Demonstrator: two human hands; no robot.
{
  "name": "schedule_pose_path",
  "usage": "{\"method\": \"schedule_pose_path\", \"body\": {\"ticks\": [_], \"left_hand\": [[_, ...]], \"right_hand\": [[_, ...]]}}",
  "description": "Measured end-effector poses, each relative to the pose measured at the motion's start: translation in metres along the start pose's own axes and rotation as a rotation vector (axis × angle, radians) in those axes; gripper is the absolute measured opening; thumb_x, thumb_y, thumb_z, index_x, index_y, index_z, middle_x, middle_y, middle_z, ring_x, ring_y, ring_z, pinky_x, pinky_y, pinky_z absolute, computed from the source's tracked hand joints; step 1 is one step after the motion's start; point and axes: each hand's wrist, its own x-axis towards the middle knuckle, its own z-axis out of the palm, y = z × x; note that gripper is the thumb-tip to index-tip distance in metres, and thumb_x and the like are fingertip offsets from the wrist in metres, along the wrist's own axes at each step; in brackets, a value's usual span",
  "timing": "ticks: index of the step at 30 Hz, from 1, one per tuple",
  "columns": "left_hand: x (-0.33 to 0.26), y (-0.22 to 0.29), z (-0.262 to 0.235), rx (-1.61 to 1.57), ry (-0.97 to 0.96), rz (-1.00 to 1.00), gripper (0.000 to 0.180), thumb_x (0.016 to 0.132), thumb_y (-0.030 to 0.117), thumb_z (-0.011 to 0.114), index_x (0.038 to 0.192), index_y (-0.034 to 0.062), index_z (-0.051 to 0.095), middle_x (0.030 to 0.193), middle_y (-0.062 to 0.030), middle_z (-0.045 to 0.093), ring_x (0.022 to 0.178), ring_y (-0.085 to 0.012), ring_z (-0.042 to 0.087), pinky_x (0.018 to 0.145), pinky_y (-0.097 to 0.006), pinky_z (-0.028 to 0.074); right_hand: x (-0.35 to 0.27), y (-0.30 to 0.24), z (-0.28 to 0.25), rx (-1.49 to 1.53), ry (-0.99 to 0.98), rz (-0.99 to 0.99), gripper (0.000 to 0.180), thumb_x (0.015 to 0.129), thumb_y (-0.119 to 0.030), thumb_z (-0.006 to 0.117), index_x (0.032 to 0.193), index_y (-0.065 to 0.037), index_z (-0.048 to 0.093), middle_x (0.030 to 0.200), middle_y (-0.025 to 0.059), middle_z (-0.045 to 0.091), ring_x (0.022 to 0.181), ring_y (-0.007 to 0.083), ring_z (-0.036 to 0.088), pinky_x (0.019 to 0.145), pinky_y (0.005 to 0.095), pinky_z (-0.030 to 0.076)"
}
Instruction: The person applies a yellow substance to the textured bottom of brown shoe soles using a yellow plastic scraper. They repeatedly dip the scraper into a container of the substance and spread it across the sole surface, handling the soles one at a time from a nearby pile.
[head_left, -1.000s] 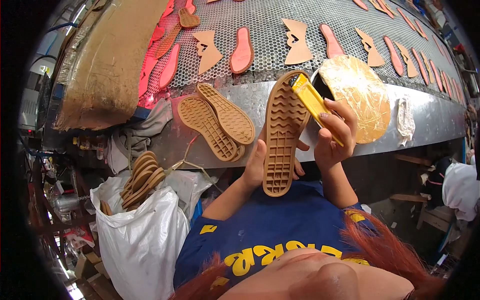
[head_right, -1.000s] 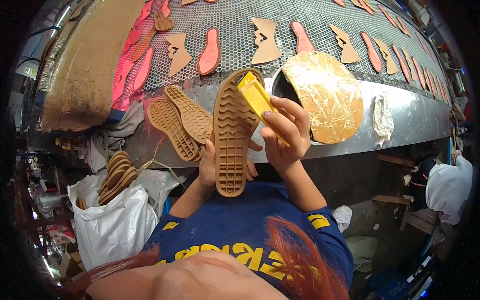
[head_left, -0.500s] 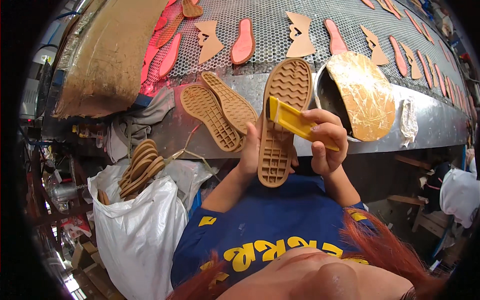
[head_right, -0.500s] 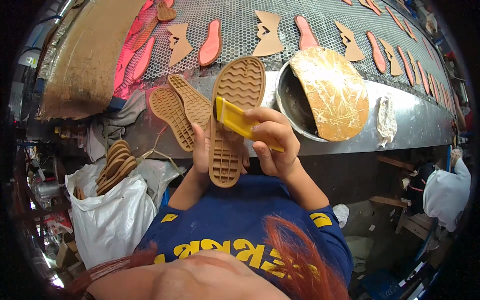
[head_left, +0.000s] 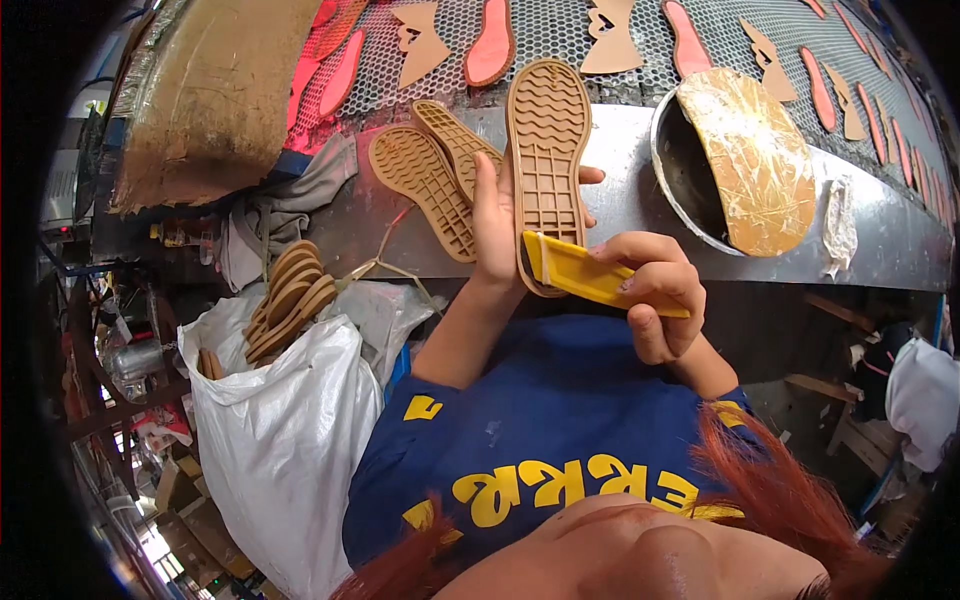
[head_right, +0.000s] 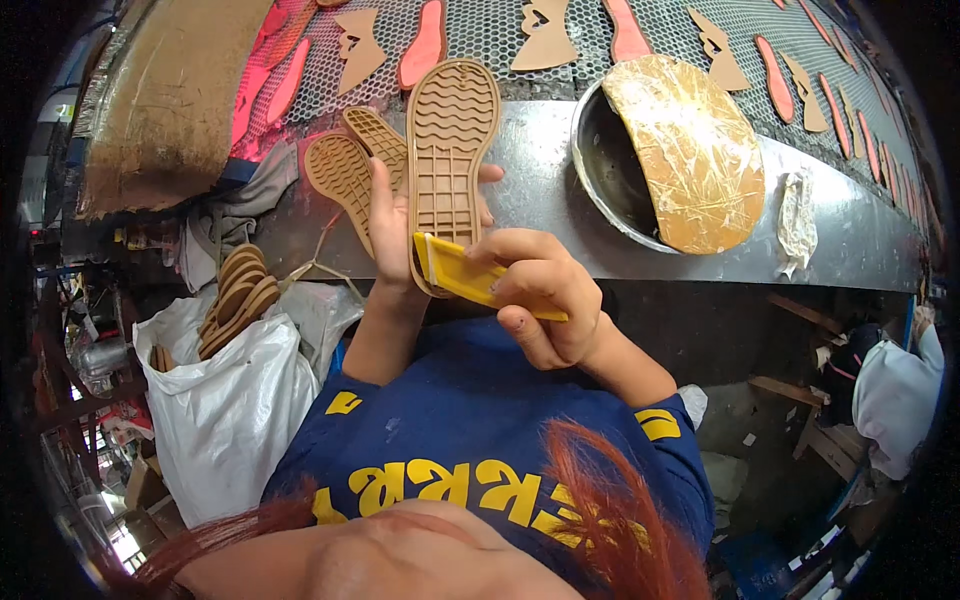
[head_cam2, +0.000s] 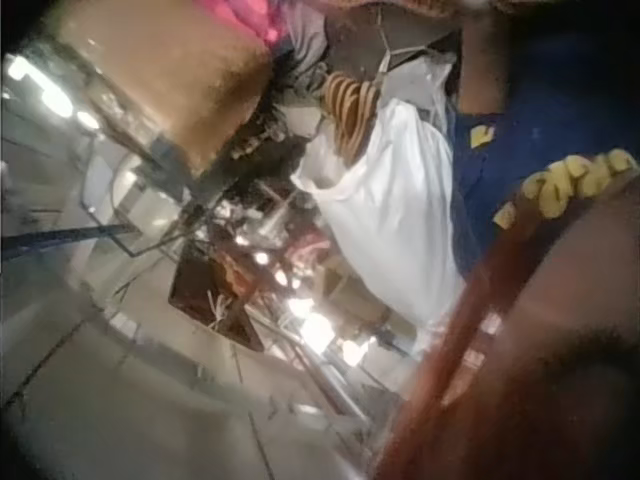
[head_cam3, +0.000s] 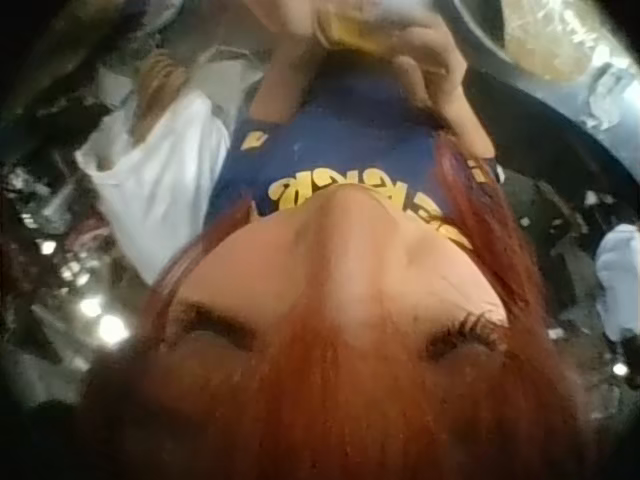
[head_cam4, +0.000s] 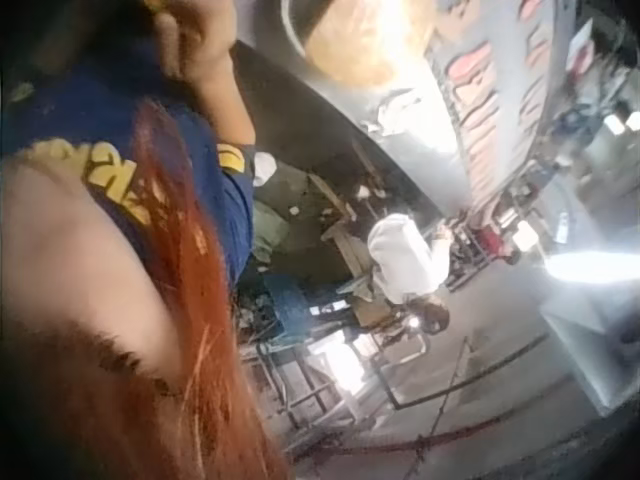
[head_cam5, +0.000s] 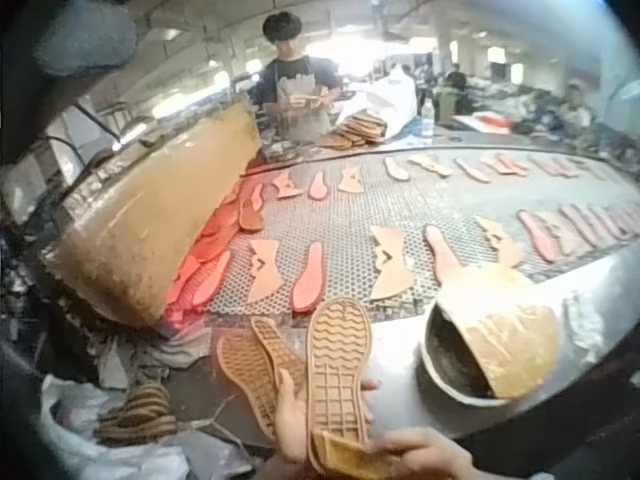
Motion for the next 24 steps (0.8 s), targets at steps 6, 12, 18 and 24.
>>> {"method": "schedule_pose_path", "body": {"ticks": [6,12,18,24], "left_hand": [[0.003,0.007,0.005,-0.023,0.037,-0.072,0.082,0.091,0.062,0.008,0.13,-0.004,0.038,0.112,-0.0297,0.054,0.072,-0.027,0.064,0.062,-0.034,0.057],[0.007,0.01,0.01,0.002,0.061,-0.167,0.075,0.092,0.059,0.009,0.126,0.0006,0.042,0.107,-0.0272,0.057,0.068,-0.0273,0.064,0.063,-0.034,0.056],[0.008,0.014,0.034,-0.122,0.264,-0.26,0.067,0.094,0.056,0.013,0.126,0.0045,0.043,0.108,-0.0212,0.059,0.086,-0.0275,0.064,0.069,-0.037,0.056],[-0.001,0.014,0.016,-0.156,-0.025,-0.397,0.068,0.093,0.058,0.017,0.132,0.0064,0.037,0.11,-0.0175,0.058,0.086,-0.028,0.065,0.061,-0.043,0.059]], "right_hand": [[0.001,0.001,-0.008,0.166,-0.004,0.077,0.015,0.092,-0.018,0.05,0.097,-0.004,0.048,0.109,0.0219,0.055,0.099,0.0266,0.055,0.09,0.038,0.041],[0.008,0.007,-0.011,0.549,0.077,0.226,0.015,0.095,-0.018,0.045,0.102,-0.006,0.043,0.108,0.0233,0.055,0.095,0.0257,0.059,0.074,0.0295,0.051],[0.024,0.022,-0.031,0.622,-0.059,0.25,0.017,0.096,-0.02,0.045,0.102,-0.005,0.042,0.107,0.0236,0.056,0.085,0.0218,0.062,0.065,0.0254,0.051],[0.037,0.037,-0.038,0.682,-0.136,0.244,0.016,0.096,-0.019,0.047,0.103,-0.005,0.042,0.099,0.0215,0.061,0.068,0.0103,0.054,0.052,0.0182,0.04]]}}
